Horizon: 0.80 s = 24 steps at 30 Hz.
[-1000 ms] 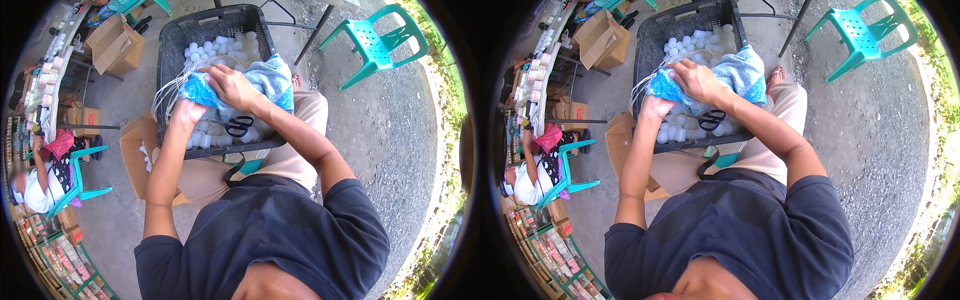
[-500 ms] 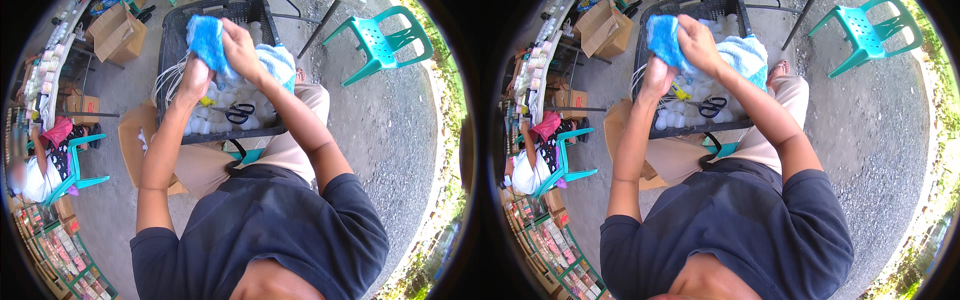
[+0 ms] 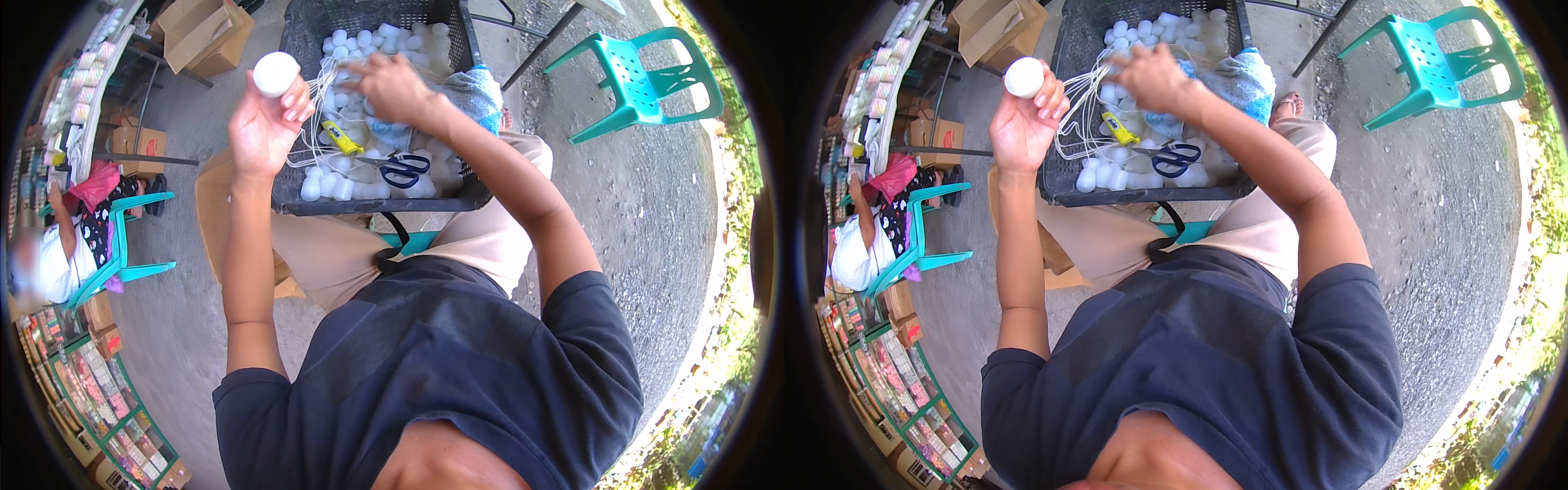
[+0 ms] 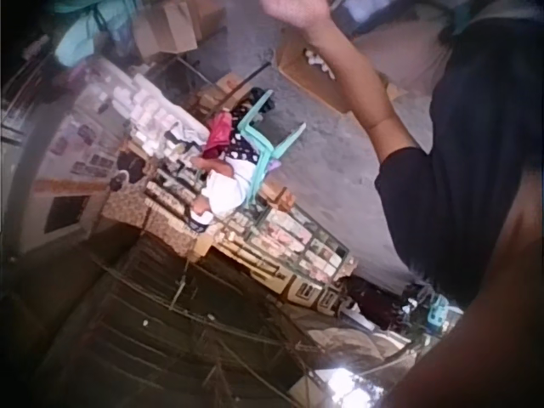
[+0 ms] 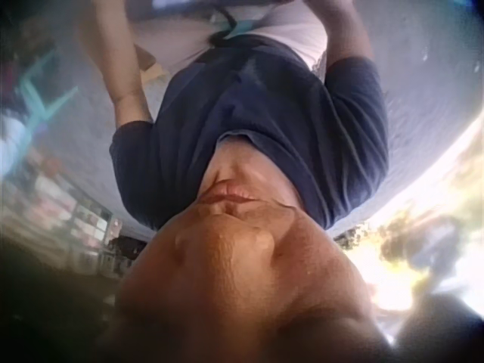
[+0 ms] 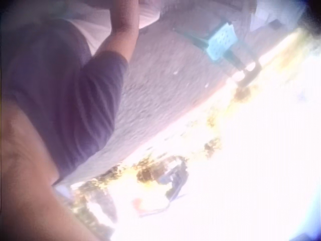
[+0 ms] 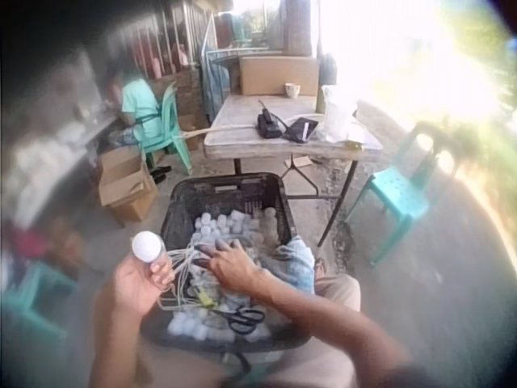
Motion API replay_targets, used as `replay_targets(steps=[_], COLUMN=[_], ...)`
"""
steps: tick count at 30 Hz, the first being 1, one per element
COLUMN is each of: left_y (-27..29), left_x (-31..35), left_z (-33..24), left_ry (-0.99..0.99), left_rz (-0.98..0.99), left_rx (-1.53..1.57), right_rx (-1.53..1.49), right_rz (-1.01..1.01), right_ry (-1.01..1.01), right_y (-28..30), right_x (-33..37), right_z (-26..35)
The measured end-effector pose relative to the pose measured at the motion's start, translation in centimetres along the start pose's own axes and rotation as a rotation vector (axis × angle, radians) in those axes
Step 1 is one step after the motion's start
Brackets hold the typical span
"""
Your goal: The person sits with a basket of white foam balls and repeatedly inserts a short white string into each ball, then uses scissors to trim the string flush. They wipe each ball with a blue cloth and place the finished items into a cardboard box.
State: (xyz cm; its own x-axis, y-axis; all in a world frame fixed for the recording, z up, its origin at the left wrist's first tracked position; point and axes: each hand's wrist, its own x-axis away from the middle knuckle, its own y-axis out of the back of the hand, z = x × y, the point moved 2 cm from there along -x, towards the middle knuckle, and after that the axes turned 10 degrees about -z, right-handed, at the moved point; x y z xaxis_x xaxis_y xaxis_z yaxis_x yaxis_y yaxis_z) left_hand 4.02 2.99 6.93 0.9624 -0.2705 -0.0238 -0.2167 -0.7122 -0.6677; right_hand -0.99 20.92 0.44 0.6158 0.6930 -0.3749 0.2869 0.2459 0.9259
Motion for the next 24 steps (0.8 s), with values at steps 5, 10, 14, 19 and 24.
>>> replay_targets(steps=[5,10,14,19,24], left_y=[2.4,2.8,2.3,1.3,0.6], left_x=[3.2,4.6,4.6,3.8,4.1], left_z=[1.1,0.8,0.8,1.8,4.0], left_ry=[0.054,0.007,-0.006,0.003,0.034], left_rz=[-0.117,-0.176,-0.168,-0.174,-0.272], left_rx=[0.087,0.042,0.034,0.013,-0.059], right_rx=[-0.592,-1.204,-1.374,-1.872,-1.806], right_rz=[0.029,-0.134,-0.242,-0.256,-0.356], right_ry=[0.693,0.242,-0.172,-0.8,-0.846], right_y=[-3.0,-2.1,4.4,7.7,6.9], right_x=[0.4,0.7,2.4,6.2,7.0], right_z=[8.2,8.0,6.8,5.7,5.6])
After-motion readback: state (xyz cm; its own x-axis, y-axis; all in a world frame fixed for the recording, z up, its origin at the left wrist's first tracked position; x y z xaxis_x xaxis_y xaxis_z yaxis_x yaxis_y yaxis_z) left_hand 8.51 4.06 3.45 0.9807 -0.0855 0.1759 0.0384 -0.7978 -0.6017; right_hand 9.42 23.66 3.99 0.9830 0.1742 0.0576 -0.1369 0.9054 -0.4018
